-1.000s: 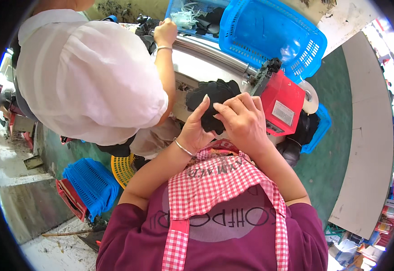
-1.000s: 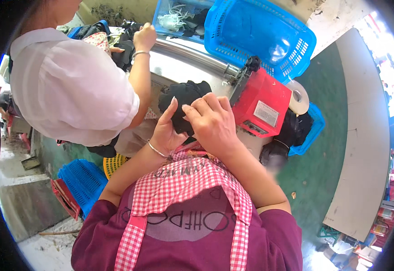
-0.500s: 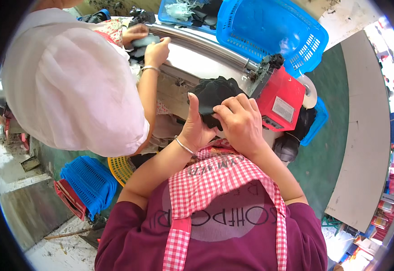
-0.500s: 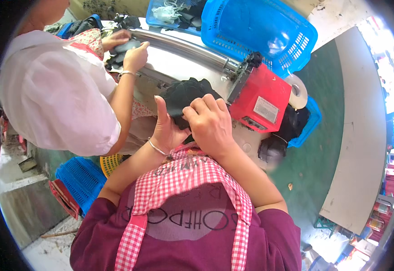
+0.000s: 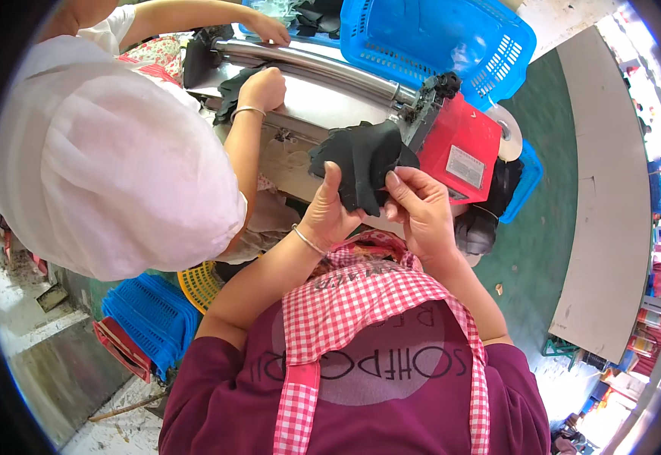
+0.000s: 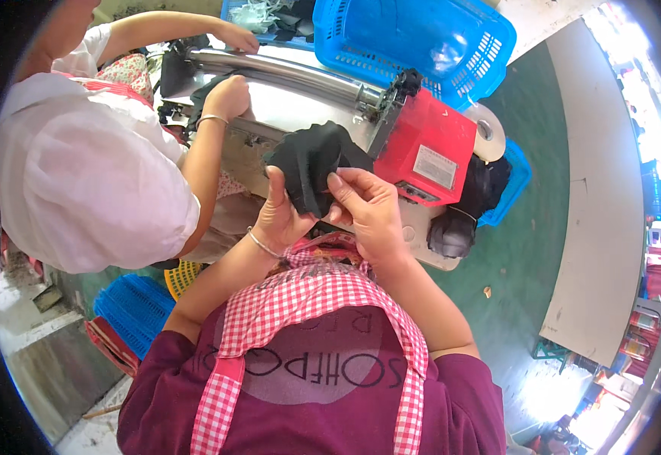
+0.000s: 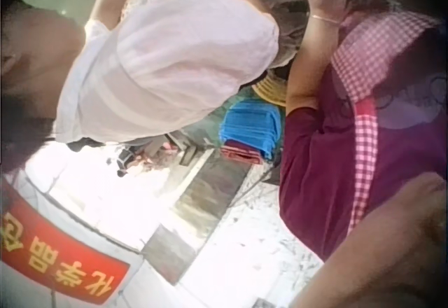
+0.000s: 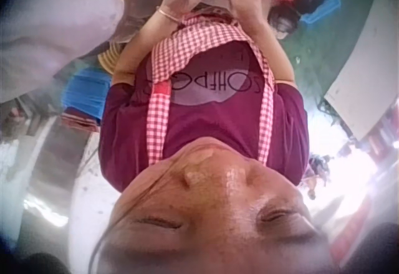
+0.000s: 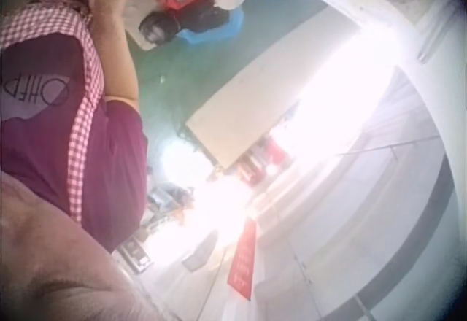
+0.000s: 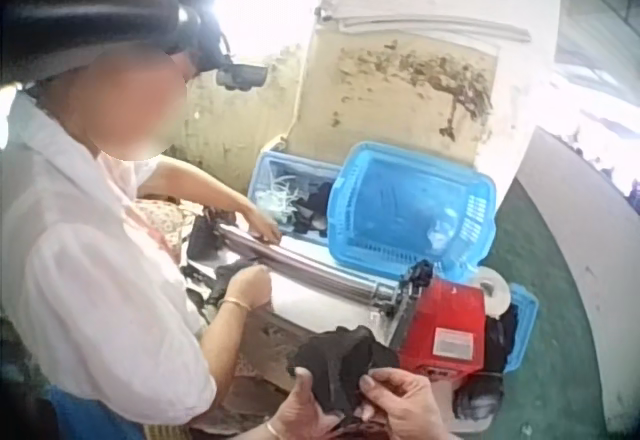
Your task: The person uses a roller machine to apply glue to several black shoe components. They pick up individual pieces from a blue basket, feed them through the machine rollers, and stack the finished parts.
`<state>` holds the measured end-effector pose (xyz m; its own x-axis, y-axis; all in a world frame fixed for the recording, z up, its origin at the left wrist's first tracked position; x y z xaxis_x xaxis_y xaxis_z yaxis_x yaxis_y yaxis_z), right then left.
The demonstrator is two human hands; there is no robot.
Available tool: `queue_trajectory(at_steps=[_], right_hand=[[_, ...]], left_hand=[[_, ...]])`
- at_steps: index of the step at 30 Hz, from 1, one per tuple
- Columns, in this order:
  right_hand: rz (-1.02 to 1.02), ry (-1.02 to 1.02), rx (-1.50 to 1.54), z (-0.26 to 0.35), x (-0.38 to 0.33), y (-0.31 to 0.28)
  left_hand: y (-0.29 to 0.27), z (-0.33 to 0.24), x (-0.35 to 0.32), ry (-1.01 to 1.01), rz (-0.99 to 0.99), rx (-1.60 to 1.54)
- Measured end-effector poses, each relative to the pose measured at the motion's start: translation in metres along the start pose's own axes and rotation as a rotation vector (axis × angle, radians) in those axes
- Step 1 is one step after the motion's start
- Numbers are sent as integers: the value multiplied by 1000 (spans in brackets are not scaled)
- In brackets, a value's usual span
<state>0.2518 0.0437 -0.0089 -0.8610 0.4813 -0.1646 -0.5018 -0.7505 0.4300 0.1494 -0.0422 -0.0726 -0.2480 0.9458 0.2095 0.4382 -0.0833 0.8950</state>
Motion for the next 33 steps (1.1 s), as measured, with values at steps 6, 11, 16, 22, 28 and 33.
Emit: queue_trajectory(at_steps=[6,11,16,22,28,33], right_hand=[[-16,52,-84,8,-5,4],[-9,-51,-512,16,-9,13],[6,48,-448,27,-17,27],[259,-463,-951,20,-13,36],[50,-49,-368,34,-14,15],[20,174,-330,17,-5,-2]], left_hand=[[-13,12,-4,-113,27,-1],[2,15,-2,-56,-226,-105],[3,18,0,-80,198,-339],[16,22,-8,-163,-432,-240],[3,17,4,-14,228,-413],[4,14,5,26,160,-354]])
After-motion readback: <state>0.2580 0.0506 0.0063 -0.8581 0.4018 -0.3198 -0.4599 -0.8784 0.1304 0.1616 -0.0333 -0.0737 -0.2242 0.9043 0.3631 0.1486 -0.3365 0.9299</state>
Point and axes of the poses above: each hand's wrist, its own x-axis towards the middle knuckle, its own y-axis out of the palm, z = x × y, the point moved 4 cm from there along x, towards the middle knuckle, and after that the axes turned 12 degrees about z, right-handed, at the moved point
